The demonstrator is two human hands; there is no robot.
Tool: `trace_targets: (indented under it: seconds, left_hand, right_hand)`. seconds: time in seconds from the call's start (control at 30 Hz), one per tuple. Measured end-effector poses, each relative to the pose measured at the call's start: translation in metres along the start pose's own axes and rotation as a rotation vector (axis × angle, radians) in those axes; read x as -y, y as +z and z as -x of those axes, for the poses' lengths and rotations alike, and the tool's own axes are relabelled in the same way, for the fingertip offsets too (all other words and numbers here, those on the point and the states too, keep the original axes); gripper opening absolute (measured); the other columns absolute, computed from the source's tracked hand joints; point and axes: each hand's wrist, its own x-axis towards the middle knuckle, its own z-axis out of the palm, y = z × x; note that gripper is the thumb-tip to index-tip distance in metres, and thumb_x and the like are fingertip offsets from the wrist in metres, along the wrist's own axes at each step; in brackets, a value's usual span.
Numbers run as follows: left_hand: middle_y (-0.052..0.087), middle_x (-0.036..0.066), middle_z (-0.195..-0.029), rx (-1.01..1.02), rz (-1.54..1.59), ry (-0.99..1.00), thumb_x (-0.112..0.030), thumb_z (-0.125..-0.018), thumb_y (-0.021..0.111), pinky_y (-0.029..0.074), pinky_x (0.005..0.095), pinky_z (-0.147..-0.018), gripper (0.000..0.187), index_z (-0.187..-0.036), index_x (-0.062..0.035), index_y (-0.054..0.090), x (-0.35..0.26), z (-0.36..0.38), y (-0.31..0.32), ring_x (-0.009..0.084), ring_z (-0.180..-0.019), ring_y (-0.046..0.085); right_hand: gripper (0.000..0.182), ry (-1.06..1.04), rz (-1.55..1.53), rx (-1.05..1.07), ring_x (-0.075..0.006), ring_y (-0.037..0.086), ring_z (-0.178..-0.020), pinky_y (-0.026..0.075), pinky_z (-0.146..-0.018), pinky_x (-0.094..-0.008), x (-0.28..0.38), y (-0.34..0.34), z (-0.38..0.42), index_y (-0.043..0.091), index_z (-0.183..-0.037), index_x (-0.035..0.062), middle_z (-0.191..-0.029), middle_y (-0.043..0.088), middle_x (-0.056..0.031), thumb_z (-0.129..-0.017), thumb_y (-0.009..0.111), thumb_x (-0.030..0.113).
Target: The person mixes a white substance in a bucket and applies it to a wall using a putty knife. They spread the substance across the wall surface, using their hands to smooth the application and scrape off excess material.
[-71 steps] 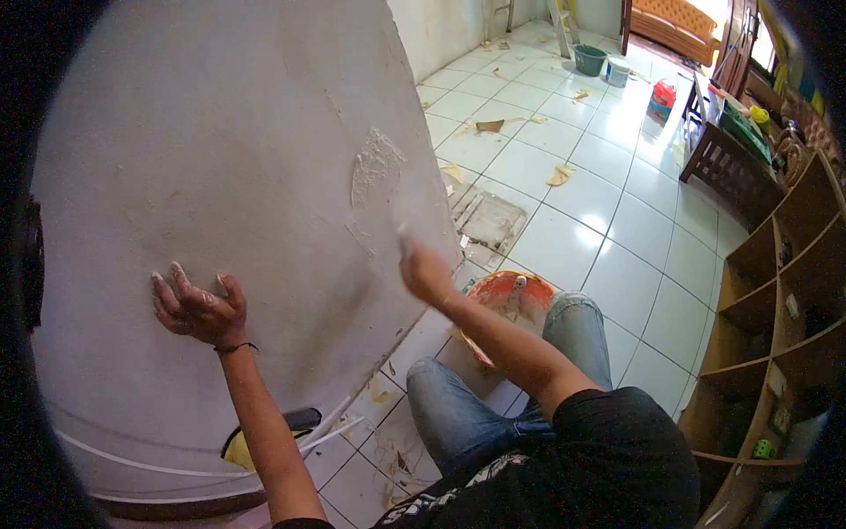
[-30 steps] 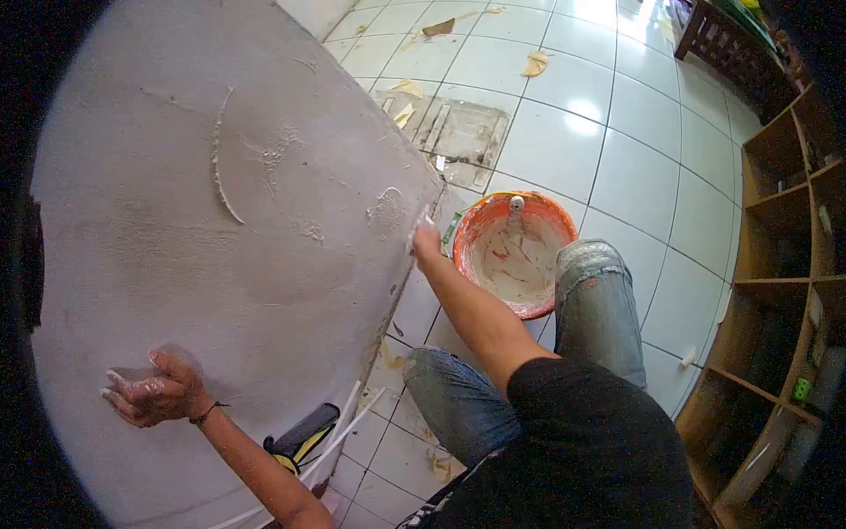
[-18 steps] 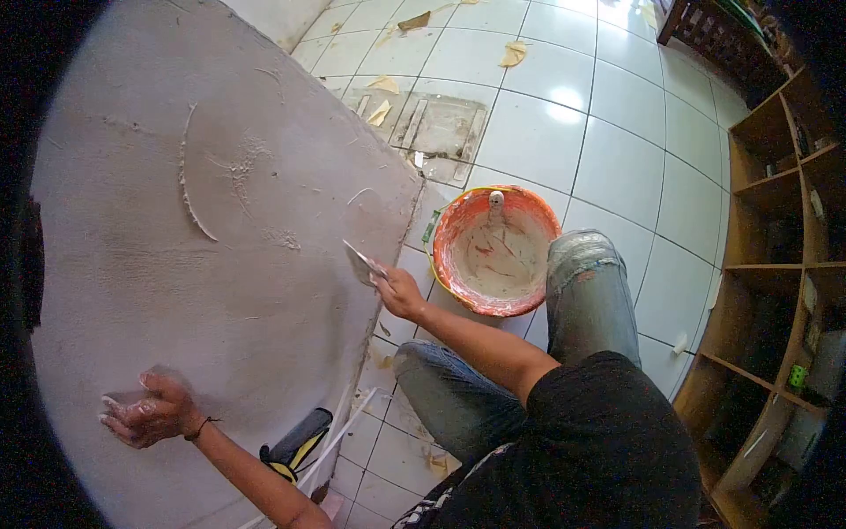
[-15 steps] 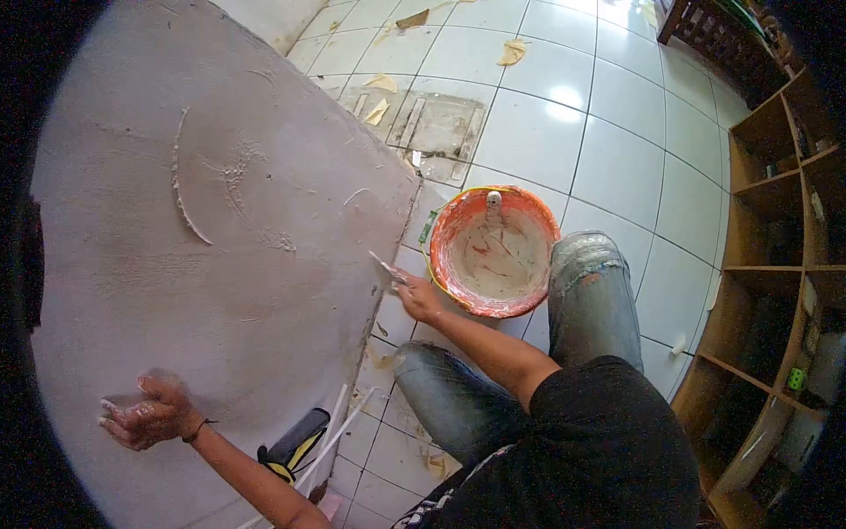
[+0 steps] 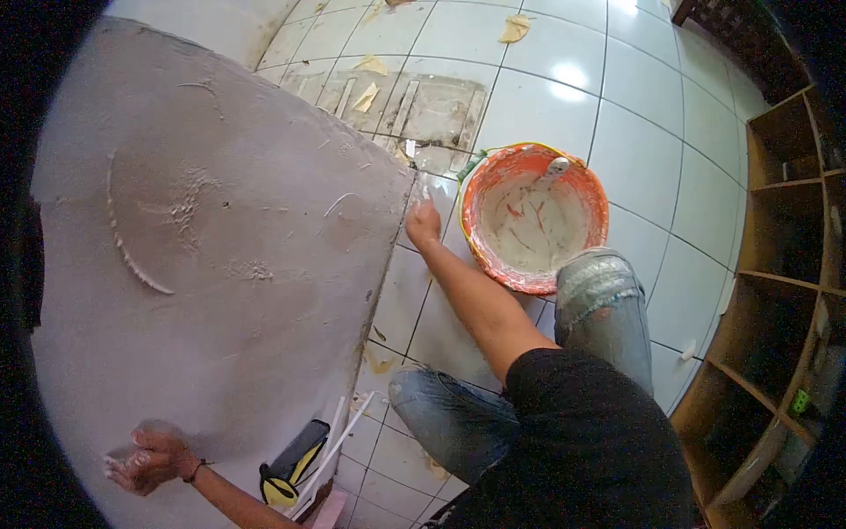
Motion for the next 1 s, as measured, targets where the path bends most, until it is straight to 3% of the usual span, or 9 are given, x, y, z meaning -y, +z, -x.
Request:
trace_targets:
  seconds: [0.13,0.23,0.3,0.43,0.53,0.6,0.83,0.9,1.0]
  left_hand:
    - [0.042,0.022,-0.134,0.032,0.002,0.051,-0.051,-0.09,0.053,0.028,0.0497,-0.097,0.067,-0.131,0.0011,0.045,0.008,0.005,0.004,0.0361,-0.126,0.038]
    - [0.037,0.023,-0.136,0.073,0.028,0.027,-0.052,-0.09,0.052,0.026,0.0512,-0.098,0.07,-0.133,0.0018,0.041,0.004,0.011,0.007,0.0378,-0.128,0.033]
    - [0.034,0.024,-0.138,0.089,0.049,0.002,-0.053,-0.09,0.051,0.024,0.0521,-0.099,0.072,-0.134,0.0023,0.038,-0.001,0.016,0.012,0.039,-0.129,0.031]
    - [0.028,0.026,-0.14,0.122,0.057,-0.029,-0.054,-0.091,0.049,0.021,0.0541,-0.101,0.075,-0.137,0.0033,0.031,0.002,0.018,0.009,0.0414,-0.131,0.025]
    - [0.023,0.027,-0.142,0.13,0.071,-0.04,-0.055,-0.091,0.047,0.018,0.0555,-0.103,0.078,-0.138,0.004,0.027,0.0,0.011,0.008,0.0431,-0.132,0.02]
    - [0.02,0.028,-0.144,0.144,0.079,-0.048,-0.055,-0.091,0.046,0.016,0.0565,-0.104,0.08,-0.14,0.0045,0.023,0.0,0.009,0.007,0.0443,-0.133,0.018]
    - [0.009,0.031,-0.148,0.215,0.118,-0.1,-0.058,-0.092,0.042,0.011,0.0599,-0.107,0.087,-0.144,0.0061,0.012,-0.012,0.006,-0.006,0.0484,-0.137,0.008]
    - [0.006,0.032,-0.15,0.235,0.142,-0.124,-0.058,-0.092,0.041,0.009,0.0609,-0.108,0.089,-0.145,0.0066,0.009,-0.019,0.008,-0.007,0.0496,-0.138,0.005]
    - [0.001,0.033,-0.151,0.259,0.156,-0.141,-0.059,-0.092,0.04,0.006,0.0623,-0.11,0.093,-0.146,0.0073,0.005,-0.019,0.004,-0.013,0.0513,-0.14,0.0]
  right_hand:
    - [0.044,0.152,0.219,0.201,-0.0476,0.061,-0.09,0.048,-0.083,-0.0531,0.027,0.035,0.012,0.05,-0.128,0.0052,-0.095,0.065,-0.0284,-0.091,0.049,0.029]
    - [0.041,-0.017,0.251,0.314,-0.0462,0.061,-0.091,0.049,-0.082,-0.051,0.004,0.021,0.035,0.055,-0.123,0.0036,-0.096,0.065,-0.0287,-0.09,0.051,0.028]
    - [0.024,-0.269,-0.114,0.387,-0.0309,0.064,-0.071,0.05,-0.067,-0.0429,-0.029,-0.011,0.04,0.058,-0.094,-0.0017,-0.079,0.064,-0.0198,-0.087,0.05,0.02]
    - [0.024,0.051,-0.103,0.23,-0.0215,0.059,-0.064,0.048,-0.06,-0.037,-0.041,-0.02,0.008,0.059,-0.09,-0.0024,-0.071,0.06,-0.0148,-0.085,0.051,0.02]
    - [0.026,0.08,-0.157,0.166,-0.024,0.059,-0.064,0.047,-0.06,-0.0387,-0.059,0.015,-0.037,0.06,-0.085,-0.0045,-0.071,0.06,-0.0168,-0.085,0.052,0.02]
    - [0.04,0.279,-0.221,0.239,-0.0411,0.065,-0.086,0.049,-0.077,-0.0463,-0.012,0.012,-0.04,0.062,-0.098,-0.0069,-0.089,0.065,-0.0281,-0.084,0.054,0.03]
    - [0.036,0.07,-0.007,0.149,-0.045,0.061,-0.087,0.047,-0.076,-0.0484,0.032,-0.001,0.013,0.061,-0.09,-0.0049,-0.088,0.064,-0.0285,-0.086,0.052,0.03]
    - [0.034,-0.042,-0.238,0.473,-0.0457,0.061,-0.088,0.046,-0.076,-0.0498,0.035,-0.026,0.04,0.062,-0.091,-0.0029,-0.089,0.064,-0.0282,-0.088,0.051,0.029]
    - [0.034,0.102,-0.404,0.41,-0.0459,0.061,-0.091,0.047,-0.079,-0.0502,-0.014,-0.033,0.033,0.062,-0.095,-0.0009,-0.091,0.064,-0.0282,-0.09,0.05,0.03]
